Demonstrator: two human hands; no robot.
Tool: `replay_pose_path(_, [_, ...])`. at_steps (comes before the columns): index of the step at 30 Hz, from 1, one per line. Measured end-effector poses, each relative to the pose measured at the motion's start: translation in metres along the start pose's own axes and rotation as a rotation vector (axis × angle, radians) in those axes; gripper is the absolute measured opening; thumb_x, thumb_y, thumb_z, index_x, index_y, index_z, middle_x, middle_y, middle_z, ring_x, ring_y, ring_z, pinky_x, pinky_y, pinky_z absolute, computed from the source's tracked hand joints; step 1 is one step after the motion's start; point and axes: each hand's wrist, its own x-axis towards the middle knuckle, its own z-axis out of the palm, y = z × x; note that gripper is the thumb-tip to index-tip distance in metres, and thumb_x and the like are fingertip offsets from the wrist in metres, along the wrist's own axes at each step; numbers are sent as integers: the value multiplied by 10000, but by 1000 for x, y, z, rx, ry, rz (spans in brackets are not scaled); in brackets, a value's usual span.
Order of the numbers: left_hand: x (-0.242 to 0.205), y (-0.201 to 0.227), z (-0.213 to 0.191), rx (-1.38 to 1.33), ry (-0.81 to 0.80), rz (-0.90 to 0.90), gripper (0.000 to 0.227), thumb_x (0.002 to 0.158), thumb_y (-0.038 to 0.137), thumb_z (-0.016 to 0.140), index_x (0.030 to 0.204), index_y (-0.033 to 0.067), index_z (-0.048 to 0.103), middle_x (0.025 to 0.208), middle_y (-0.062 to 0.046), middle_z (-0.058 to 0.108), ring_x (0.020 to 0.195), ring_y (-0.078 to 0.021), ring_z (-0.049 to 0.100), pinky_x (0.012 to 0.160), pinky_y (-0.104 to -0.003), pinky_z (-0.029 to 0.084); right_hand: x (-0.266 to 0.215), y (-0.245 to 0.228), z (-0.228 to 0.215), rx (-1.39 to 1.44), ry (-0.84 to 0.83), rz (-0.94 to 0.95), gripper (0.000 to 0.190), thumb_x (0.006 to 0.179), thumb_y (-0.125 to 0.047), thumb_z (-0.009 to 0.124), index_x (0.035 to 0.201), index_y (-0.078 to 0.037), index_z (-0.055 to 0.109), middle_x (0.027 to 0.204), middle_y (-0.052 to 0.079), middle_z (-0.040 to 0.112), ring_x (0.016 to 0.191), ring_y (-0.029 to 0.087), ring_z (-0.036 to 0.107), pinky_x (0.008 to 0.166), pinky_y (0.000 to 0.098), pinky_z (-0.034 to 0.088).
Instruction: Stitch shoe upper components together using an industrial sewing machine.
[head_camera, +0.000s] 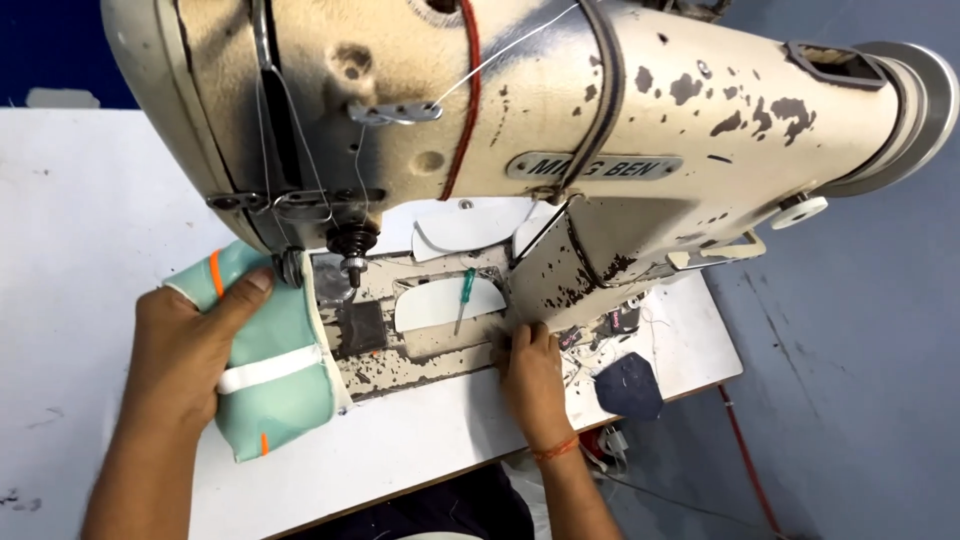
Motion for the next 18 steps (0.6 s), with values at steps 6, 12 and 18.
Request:
replay_pose_path(6, [-2, -1, 3, -21, 9, -10, 296, 888, 155, 774, 1119, -23, 723, 997, -106, 752, 847, -159, 704, 731, -337, 577, -5, -1, -3, 48, 1, 56, 317, 832, -76, 716, 1084, 84, 609, 1051, 268, 613, 970, 415, 607, 862, 509, 500])
replay_pose_path(12, [1, -2, 1, -11, 31, -25, 264, 897, 115, 766, 1119, -24, 728, 998, -99, 752, 839, -153, 695, 724, -327, 567, -4, 7, 5, 498, 158, 102, 199, 909, -26, 644, 1097, 8, 697, 1092, 209, 718, 932, 315, 720, 796, 390, 596])
replay_pose_path(18, [2, -10, 2, 1, 61, -59, 246, 904, 112, 769, 1109, -15, 723, 988, -99, 751, 811, -156, 689, 706, -330, 564, 40, -80, -26, 443, 21, -235, 205, 969, -105, 614, 1147, -13, 658, 957, 132, 750, 800, 239, 737, 658, 355, 590])
